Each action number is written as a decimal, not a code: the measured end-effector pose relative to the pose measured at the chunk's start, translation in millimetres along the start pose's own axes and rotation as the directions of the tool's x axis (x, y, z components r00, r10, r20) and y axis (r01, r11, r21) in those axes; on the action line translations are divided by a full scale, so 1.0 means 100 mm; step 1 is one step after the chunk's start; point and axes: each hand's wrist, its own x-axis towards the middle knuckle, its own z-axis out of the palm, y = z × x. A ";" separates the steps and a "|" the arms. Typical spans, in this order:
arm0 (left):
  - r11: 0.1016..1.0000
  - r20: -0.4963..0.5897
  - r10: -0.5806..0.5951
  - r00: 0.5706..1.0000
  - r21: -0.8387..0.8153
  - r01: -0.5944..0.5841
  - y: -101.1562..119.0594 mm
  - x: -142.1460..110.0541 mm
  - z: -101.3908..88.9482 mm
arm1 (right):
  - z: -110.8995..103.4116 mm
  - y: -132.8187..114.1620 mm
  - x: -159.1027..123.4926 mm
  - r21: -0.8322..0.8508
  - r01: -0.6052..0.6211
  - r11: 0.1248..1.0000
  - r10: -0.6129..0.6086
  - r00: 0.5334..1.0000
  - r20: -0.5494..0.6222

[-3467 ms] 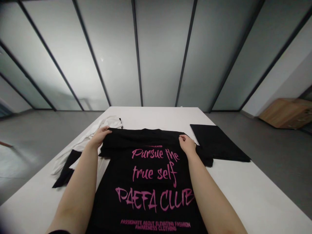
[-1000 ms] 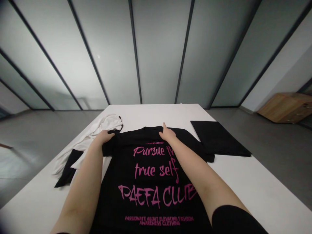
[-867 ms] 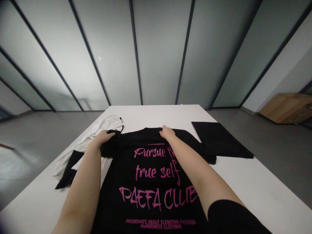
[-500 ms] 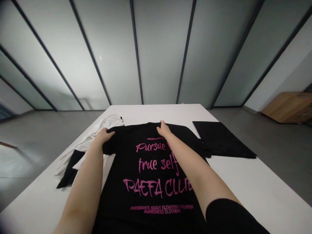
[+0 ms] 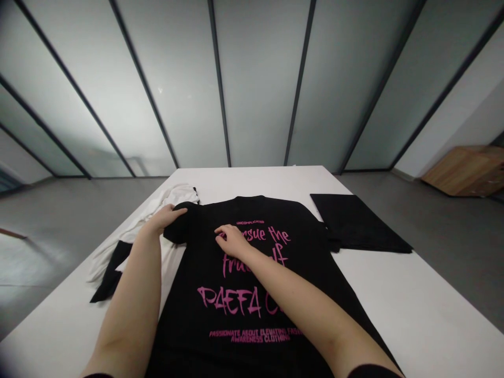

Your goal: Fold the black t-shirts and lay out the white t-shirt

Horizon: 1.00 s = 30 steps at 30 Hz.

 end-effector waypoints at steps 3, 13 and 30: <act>0.967 0.270 0.164 0.949 -0.234 -0.100 0.24 -0.17 0.13 | -0.03 0.12 -0.01 0.186 -0.050 0.981 0.072 0.991 -0.116; 0.852 -0.060 0.360 0.931 0.427 -0.302 0.15 0.02 1.15 | -0.14 0.29 -0.07 0.193 -0.107 0.975 0.145 0.970 -0.197; 0.648 0.123 0.460 0.880 0.630 -0.427 -0.03 -0.07 1.56 | -0.94 0.63 -0.15 -0.458 -0.407 0.790 0.443 0.896 -0.032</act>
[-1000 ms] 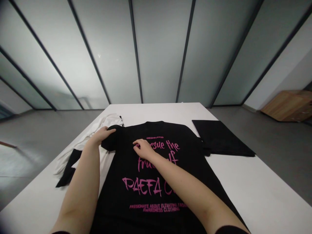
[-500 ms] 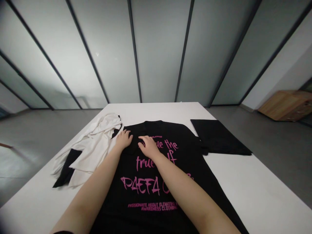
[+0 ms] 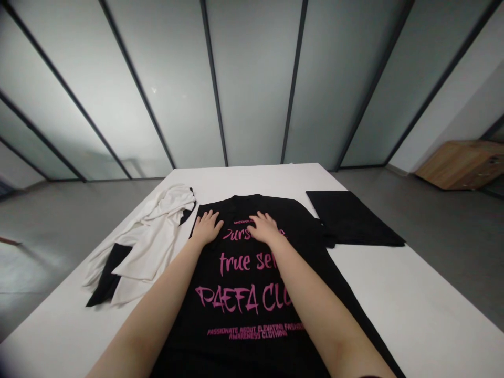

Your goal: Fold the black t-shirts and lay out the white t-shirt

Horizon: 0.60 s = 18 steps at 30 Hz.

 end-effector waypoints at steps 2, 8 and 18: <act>1.000 0.010 -0.003 1.000 0.013 0.003 0.00 -0.01 0.01 | -0.28 0.39 0.03 -0.008 -0.162 0.987 0.162 0.986 -0.043; 1.000 -0.002 0.006 1.000 0.022 -0.006 -0.01 0.00 0.00 | -0.78 1.23 -0.20 -0.059 -0.575 0.816 0.543 0.797 -0.266; 1.000 -0.014 0.012 1.000 0.019 -0.012 -0.03 0.01 0.03 | -0.87 1.44 -0.19 -0.097 -0.673 0.733 0.636 0.729 -0.255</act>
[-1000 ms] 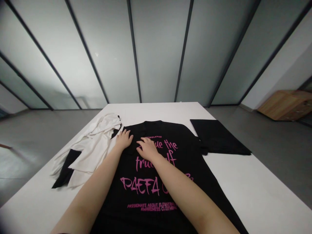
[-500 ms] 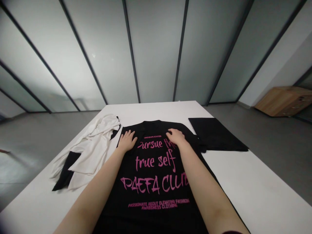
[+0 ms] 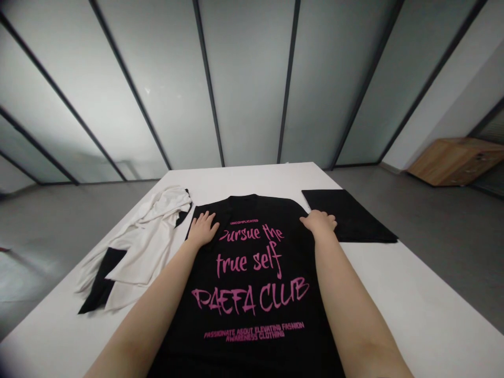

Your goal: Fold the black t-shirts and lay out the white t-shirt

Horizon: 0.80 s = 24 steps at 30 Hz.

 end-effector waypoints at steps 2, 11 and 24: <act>1.000 -0.003 0.003 1.000 -0.004 -0.003 0.00 0.00 0.00 | -0.07 -0.03 -0.01 0.032 0.067 0.997 -0.066 0.997 -0.043; 1.000 0.011 -0.006 1.000 0.003 0.006 0.01 -0.01 -0.03 | -0.36 -0.23 -0.19 0.238 0.341 0.909 -0.390 0.898 0.203; 0.999 0.006 -0.008 1.000 0.038 0.008 0.03 -0.02 -0.04 | -0.10 -0.28 -0.16 0.131 0.375 0.918 -0.398 0.867 0.301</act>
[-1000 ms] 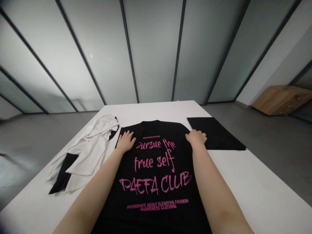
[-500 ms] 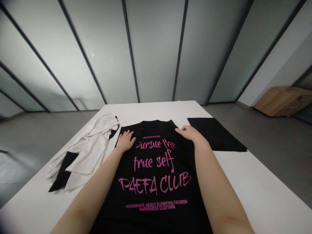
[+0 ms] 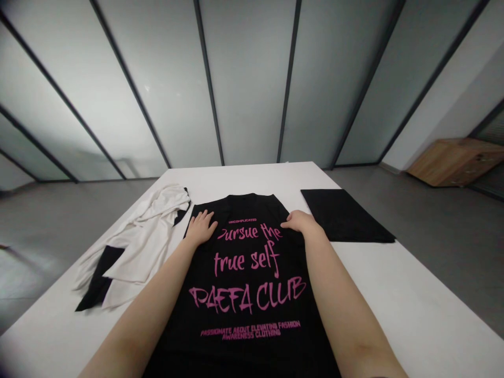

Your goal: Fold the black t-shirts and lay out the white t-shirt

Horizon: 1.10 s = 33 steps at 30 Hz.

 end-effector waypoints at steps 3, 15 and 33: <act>1.000 0.000 -0.005 1.000 0.009 0.005 0.00 0.00 0.00 | 0.01 0.01 -0.01 0.012 -0.056 0.998 0.056 0.996 -0.065; 1.000 0.002 -0.003 1.000 -0.007 0.003 -0.01 0.00 0.00 | -0.16 0.34 -0.06 0.461 -0.164 0.872 0.421 0.732 -0.536; 1.000 0.003 0.005 1.000 -0.007 -0.005 -0.01 0.01 0.00 | -0.40 -0.15 -0.23 0.374 0.082 0.924 0.117 0.870 -0.480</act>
